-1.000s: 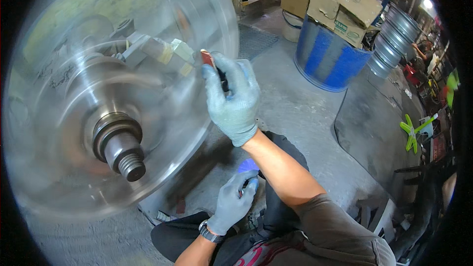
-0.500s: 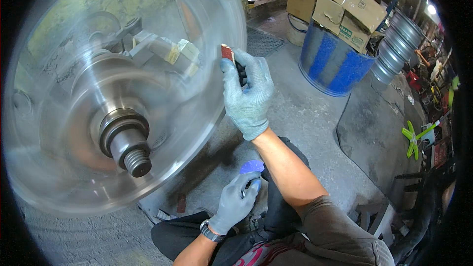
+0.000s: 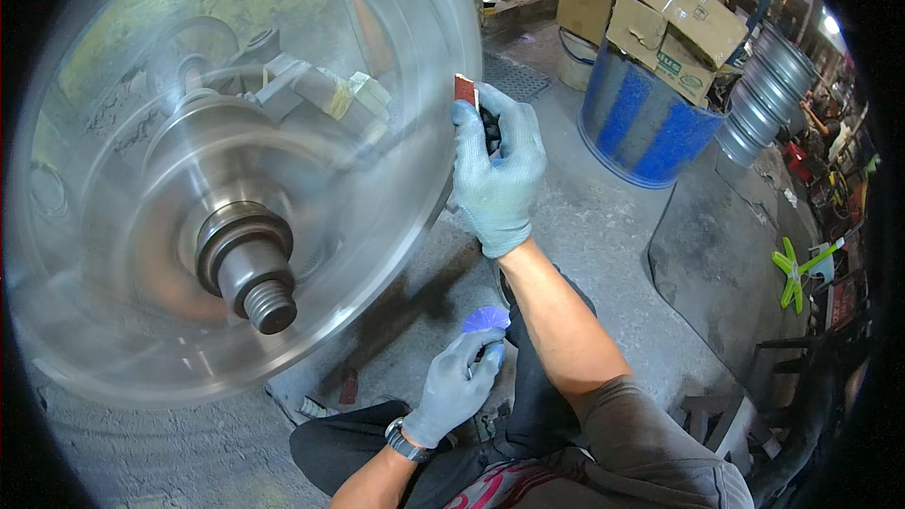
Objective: The person holds a sanding block against a spinning car wheel mounted on a lathe, moving the block along the rim and spokes to smooth the surface. The person pauses briefly to inspect the wheel before resuming sanding.
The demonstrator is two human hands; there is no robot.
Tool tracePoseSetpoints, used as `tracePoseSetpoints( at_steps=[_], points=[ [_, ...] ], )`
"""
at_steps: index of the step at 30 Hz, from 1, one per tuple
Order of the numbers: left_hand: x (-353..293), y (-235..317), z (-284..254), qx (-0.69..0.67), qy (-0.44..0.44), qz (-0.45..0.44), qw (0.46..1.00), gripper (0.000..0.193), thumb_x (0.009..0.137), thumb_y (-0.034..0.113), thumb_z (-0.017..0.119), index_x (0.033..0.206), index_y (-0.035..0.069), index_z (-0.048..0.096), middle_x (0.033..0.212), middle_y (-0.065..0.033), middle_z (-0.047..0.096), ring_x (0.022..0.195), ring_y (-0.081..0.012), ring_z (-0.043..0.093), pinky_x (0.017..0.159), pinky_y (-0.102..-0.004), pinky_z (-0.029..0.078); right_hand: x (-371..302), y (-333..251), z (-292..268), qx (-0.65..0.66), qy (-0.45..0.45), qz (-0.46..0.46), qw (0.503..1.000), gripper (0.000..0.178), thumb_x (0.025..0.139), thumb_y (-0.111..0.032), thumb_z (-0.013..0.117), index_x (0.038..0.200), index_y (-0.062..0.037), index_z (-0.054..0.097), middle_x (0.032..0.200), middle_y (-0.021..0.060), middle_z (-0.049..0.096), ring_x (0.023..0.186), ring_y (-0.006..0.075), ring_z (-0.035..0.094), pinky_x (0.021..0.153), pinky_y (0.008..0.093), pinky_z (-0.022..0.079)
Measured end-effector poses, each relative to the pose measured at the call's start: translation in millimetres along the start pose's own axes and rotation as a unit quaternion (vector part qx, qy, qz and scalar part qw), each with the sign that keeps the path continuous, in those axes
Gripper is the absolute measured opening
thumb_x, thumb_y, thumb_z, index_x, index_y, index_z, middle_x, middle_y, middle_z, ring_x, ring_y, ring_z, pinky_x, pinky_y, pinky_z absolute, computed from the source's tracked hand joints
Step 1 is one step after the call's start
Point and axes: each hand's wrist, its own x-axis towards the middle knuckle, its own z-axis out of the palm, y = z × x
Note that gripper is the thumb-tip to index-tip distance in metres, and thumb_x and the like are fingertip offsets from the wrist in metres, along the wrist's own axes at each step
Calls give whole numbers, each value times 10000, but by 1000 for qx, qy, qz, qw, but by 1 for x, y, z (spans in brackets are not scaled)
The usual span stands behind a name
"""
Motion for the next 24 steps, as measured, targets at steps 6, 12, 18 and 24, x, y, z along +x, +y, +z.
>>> tracePoseSetpoints(
  at_steps=[6, 12, 18, 24],
  points=[
    [1, -1, 0, 0, 3, 15, 1000, 277, 1043, 152, 662, 1266, 12, 745, 1191, -193, 769, 1038, -290, 760, 899, -374, 579, 0, 3, -1, 10, -9, 50, 999, 220, 1003, -106, 782, 1209, -34, 757, 930, 83, 671, 805, 206, 625, 716, 353, 525],
    [2, 1, -2, 2, 1, 10, 1000, 286, 1046, 158, 661, 1283, 20, 741, 1191, -186, 768, 1014, -273, 758, 874, -363, 581, 3, 14, 1, 25, -1, 34, 999, 201, 1042, -66, 758, 1238, -24, 746, 995, 27, 704, 789, 71, 653, 708, 253, 541],
    [0, -3, -1, 7, 4, 10, 1000, 282, 1045, 152, 664, 1285, 27, 741, 1176, -180, 768, 993, -264, 755, 854, -362, 580, 4, 14, 0, 62, 5, 77, 995, 216, 1013, -108, 774, 1217, -38, 760, 953, 89, 687, 824, 207, 627, 753, 355, 526],
    [1, -1, -1, 14, -2, 1, 1000, 281, 1048, 151, 654, 1284, 24, 741, 1176, -180, 769, 1000, -268, 757, 865, -363, 581, 7, 17, 0, 70, 13, 99, 992, 210, 1012, -121, 782, 1206, -41, 765, 955, 85, 687, 835, 194, 640, 763, 342, 537]
  ],
)
